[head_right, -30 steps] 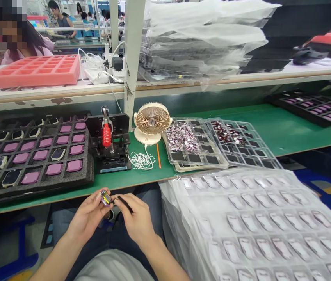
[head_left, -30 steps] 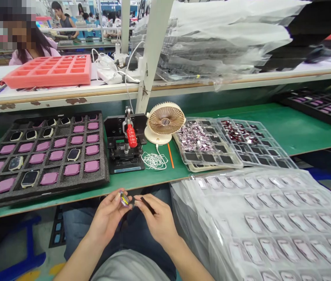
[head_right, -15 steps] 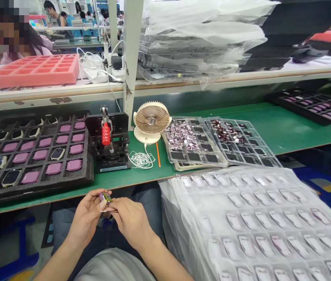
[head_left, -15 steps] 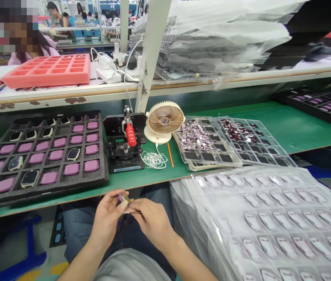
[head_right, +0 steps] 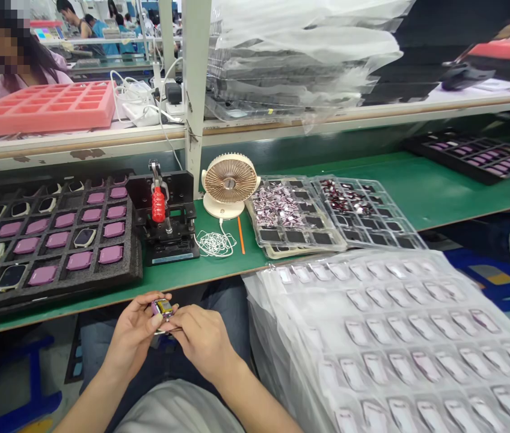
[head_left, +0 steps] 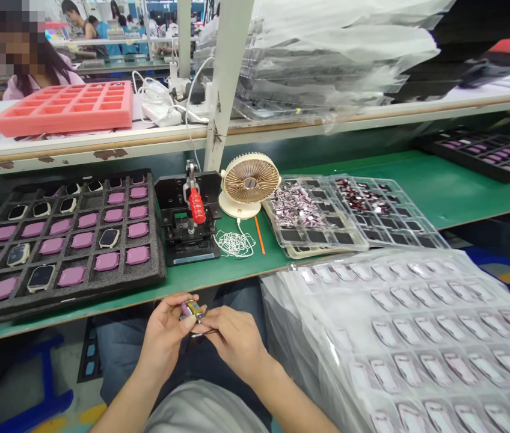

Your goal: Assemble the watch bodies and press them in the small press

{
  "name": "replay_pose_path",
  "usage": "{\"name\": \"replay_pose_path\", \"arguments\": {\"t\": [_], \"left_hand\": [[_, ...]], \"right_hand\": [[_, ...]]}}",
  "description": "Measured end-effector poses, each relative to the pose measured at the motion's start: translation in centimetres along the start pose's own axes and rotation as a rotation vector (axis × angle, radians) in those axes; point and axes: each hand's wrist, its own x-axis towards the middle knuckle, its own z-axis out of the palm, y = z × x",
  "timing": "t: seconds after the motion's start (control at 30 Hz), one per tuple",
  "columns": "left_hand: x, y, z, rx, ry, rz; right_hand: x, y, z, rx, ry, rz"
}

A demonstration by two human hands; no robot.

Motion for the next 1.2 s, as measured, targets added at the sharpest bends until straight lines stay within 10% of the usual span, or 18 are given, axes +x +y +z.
{"name": "replay_pose_path", "arguments": {"t": [0.47,0.6,0.73,0.87,1.03,1.2], "left_hand": [[-0.3,-0.4,-1.1,0.057,-0.063,-0.092],[-0.7,-0.4,-0.6,0.083,-0.091,-0.098],[-1.4,-0.9,-0.2,0.111,-0.059,-0.173],[-1.2,-1.9,0.0,0.099,-0.086,-0.338],[-1.1,-2.7,1.0,0.114,-0.161,-0.453],[-2.2,-3.1,2.0,0.162,-0.142,-0.371]], "right_hand": [[1.1,-1.0,-0.9,0.385,-0.085,0.39],[1.1,-1.8,-0.2,0.57,0.003,0.688],[-0.2,-3.5,-0.9,0.498,0.08,0.689],[-2.3,-2.9,-6.4,0.121,-0.013,0.699],[-3.6,3.7,-16.5,-0.643,-0.069,1.05],[-1.5,10.3,-19.0,-0.778,-0.149,1.116]]}}
